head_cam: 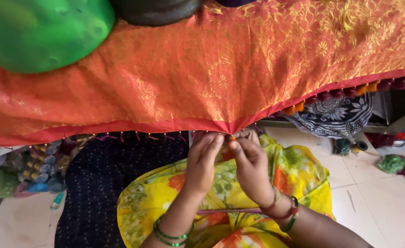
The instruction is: Attaching decorative tassels to the edge of a cloth using a needle, thread, and scissors.
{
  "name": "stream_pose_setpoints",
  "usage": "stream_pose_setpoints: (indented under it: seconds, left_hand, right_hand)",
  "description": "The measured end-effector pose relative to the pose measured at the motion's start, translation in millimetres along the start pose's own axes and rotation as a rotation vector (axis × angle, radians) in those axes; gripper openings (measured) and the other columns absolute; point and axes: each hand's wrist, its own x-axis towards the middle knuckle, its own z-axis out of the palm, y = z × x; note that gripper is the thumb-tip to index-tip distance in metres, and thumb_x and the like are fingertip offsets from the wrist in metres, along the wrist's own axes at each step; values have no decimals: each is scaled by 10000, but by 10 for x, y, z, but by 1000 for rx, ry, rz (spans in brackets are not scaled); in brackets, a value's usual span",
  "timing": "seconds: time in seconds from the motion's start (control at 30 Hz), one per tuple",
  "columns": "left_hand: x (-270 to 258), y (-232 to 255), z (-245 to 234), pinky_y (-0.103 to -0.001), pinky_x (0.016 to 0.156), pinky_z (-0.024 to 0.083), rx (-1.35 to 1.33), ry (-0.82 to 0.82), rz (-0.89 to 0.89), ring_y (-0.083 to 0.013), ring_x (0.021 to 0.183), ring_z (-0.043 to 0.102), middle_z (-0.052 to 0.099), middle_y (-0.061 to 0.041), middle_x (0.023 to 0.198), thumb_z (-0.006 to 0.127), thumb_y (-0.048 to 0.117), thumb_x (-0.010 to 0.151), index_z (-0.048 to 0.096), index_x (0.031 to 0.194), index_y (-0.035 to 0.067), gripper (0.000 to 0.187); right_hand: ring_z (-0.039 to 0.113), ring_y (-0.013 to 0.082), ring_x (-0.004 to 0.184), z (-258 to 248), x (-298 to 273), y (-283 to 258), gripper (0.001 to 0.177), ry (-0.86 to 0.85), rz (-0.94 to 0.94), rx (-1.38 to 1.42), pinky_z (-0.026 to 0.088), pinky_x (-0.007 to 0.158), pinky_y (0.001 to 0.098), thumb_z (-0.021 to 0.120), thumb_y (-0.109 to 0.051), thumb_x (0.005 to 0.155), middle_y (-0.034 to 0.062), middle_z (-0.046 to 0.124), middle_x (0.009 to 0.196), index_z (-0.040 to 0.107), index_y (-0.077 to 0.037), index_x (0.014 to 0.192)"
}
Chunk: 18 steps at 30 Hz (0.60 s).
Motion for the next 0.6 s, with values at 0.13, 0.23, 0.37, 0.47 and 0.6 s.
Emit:
stream_pose_setpoints:
  seconds: [0.13, 0.23, 0.37, 0.47, 0.6]
  left_hand:
    - [89, -190, 61, -302, 726, 486, -216, -104, -307, -130, 784, 598, 673, -29, 845, 648, 117, 1049, 740, 1110, -71, 217]
    - [86, -165, 168, -276, 827, 560, 18, 46, -154, -103, 888, 698, 774, -13, 955, 653, 146, 990, 754, 1030, -23, 200]
    - [-87, -165, 257, -325, 833, 552, 448, 192, 191, -202, 894, 714, 765, -78, 965, 754, 109, 921, 768, 982, 15, 113]
    - [-147, -264, 197, -361, 899, 541, 623, 232, 347, -253, 973, 709, 756, -91, 1007, 759, 112, 901, 754, 958, 36, 95]
    - [-101, -43, 115, -390, 927, 505, 633, 179, 361, -284, 1017, 675, 739, -115, 1012, 780, 148, 890, 744, 1035, 38, 186]
  right_hand:
    - [569, 202, 1112, -18, -104, 0, 145, 19, -96, -146, 476, 962, 306, 603, -92, 1028, 110, 631, 1169, 669, 32, 1064]
    - [550, 243, 1259, -111, 9, -50, 176, -41, -161, -124, 397, 1117, 357, 649, -112, 1011, 130, 601, 1214, 653, 38, 1103]
    - [599, 136, 1018, -257, 181, 42, 168, -81, 430, 554, 498, 903, 308, 617, -203, 995, 30, 634, 1095, 636, -93, 1121]
    - [609, 146, 856, -204, 333, 11, 167, -146, 541, 707, 485, 778, 315, 622, -193, 1035, 60, 673, 963, 680, -45, 984]
    - [562, 107, 748, -105, 237, -24, 218, -88, 520, 474, 477, 703, 283, 598, -199, 1034, 17, 633, 855, 659, -43, 894]
